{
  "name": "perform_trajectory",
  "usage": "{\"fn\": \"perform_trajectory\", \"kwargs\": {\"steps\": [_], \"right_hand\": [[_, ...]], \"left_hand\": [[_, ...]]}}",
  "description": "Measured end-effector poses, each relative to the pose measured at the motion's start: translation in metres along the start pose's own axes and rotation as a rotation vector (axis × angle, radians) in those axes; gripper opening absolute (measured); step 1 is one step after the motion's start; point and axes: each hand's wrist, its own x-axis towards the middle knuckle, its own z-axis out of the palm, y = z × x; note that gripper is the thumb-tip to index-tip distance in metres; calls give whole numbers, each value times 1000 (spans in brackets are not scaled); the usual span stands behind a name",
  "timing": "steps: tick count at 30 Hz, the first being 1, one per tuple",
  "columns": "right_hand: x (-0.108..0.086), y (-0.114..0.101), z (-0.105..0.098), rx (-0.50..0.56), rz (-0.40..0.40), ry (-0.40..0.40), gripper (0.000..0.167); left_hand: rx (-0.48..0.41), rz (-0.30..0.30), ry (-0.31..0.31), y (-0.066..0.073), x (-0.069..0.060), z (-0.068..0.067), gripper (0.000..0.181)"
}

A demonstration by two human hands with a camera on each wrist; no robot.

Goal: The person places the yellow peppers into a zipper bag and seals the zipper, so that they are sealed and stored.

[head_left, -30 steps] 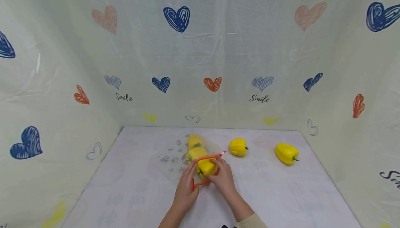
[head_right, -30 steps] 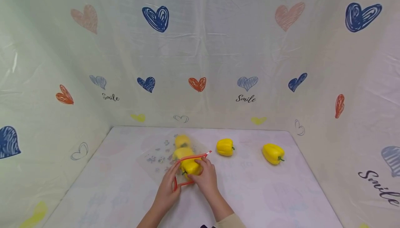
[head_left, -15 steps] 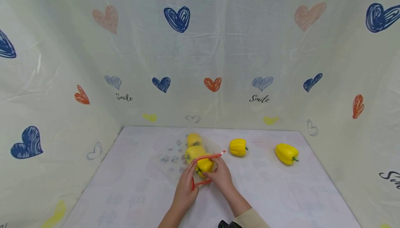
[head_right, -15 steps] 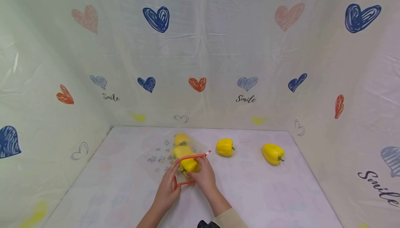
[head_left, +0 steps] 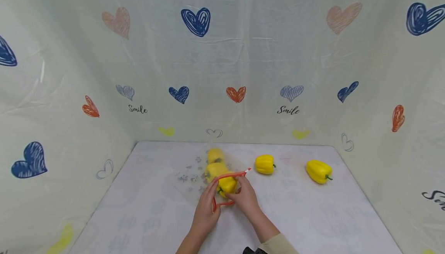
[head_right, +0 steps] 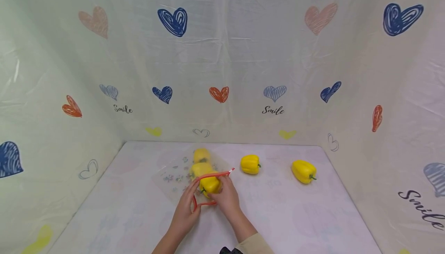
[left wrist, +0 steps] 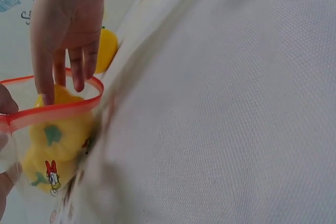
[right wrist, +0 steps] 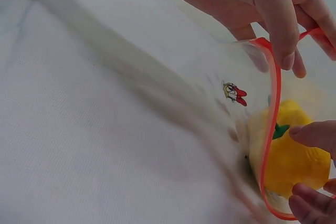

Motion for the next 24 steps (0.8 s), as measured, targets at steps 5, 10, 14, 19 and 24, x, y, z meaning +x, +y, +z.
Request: {"fn": "perform_trajectory", "kwargs": {"steps": [5,10,14,19,24], "right_hand": [[-5,4,-7,16,-40,23,63],[-8,6,-18,60,-26,57,57],[-9,8,-30,84,-13,90,51],[-6,13,-44,109,-6,133,47],[-3,21,-56,90,2,173,49]], "left_hand": [[9,-3,2,0,0,1,74],[-1,-24,-7,0,2,0,73],[-10,-42,-19,0,2,-1,73],[-8,-61,-31,0,3,-1,73],[-6,-76,-52,0,4,0,73]]}}
